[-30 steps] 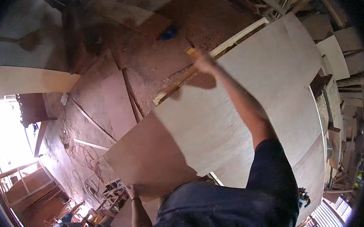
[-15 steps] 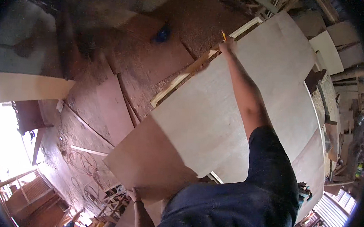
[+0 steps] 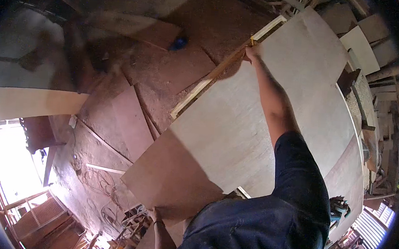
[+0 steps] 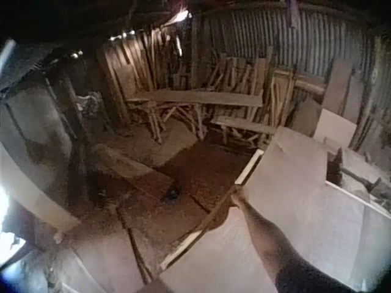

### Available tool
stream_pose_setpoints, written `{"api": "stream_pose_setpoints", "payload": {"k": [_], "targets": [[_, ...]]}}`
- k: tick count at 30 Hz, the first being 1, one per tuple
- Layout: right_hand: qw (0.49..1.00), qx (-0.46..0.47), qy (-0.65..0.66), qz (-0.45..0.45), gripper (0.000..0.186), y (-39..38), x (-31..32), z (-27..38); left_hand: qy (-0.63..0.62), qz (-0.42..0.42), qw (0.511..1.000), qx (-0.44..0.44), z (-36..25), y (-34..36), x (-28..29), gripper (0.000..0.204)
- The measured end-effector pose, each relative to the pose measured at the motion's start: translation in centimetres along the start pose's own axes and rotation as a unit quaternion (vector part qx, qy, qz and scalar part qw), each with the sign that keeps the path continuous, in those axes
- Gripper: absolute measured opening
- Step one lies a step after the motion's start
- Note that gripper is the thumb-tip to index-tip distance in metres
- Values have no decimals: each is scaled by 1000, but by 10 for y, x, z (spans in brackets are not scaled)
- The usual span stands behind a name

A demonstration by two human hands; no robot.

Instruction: Use a hand saw and a pneumatic nail gun to assemble components of a wooden frame.

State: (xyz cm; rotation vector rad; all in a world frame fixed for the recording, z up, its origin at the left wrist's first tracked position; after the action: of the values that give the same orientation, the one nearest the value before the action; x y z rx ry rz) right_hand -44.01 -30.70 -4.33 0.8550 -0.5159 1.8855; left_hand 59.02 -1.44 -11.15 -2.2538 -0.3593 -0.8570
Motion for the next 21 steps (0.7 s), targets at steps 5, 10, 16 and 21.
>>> {"api": "stream_pose_setpoints", "payload": {"k": [5,10,16,21], "targets": [[952,159,261,20,17,-45,35,11,21,-41,998,-37,-8,-4,6,65],[947,-42,271,168,20,-132,52,-48,52,1,994,-94,-23,-10,3,62],[994,72,34,76,25,-274,137,-112,-13,95,992,80,6,-3,-7,45],[998,-16,-64,15,39,-373,192,-196,-2,25,1000,16,-4,10,-2,61]]}}
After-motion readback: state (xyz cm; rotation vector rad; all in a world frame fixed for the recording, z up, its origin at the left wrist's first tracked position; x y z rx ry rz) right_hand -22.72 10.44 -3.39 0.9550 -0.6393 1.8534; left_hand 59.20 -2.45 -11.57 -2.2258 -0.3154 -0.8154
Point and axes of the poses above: each hand's wrist, its own y-axis towards the middle knuckle, its own x-axis out of the back of the hand, z = x × y, the point moved 9 cm from there along y, towards the middle knuckle, and after that the axes turned 2 degrees about -x, right-handed, at the moved point
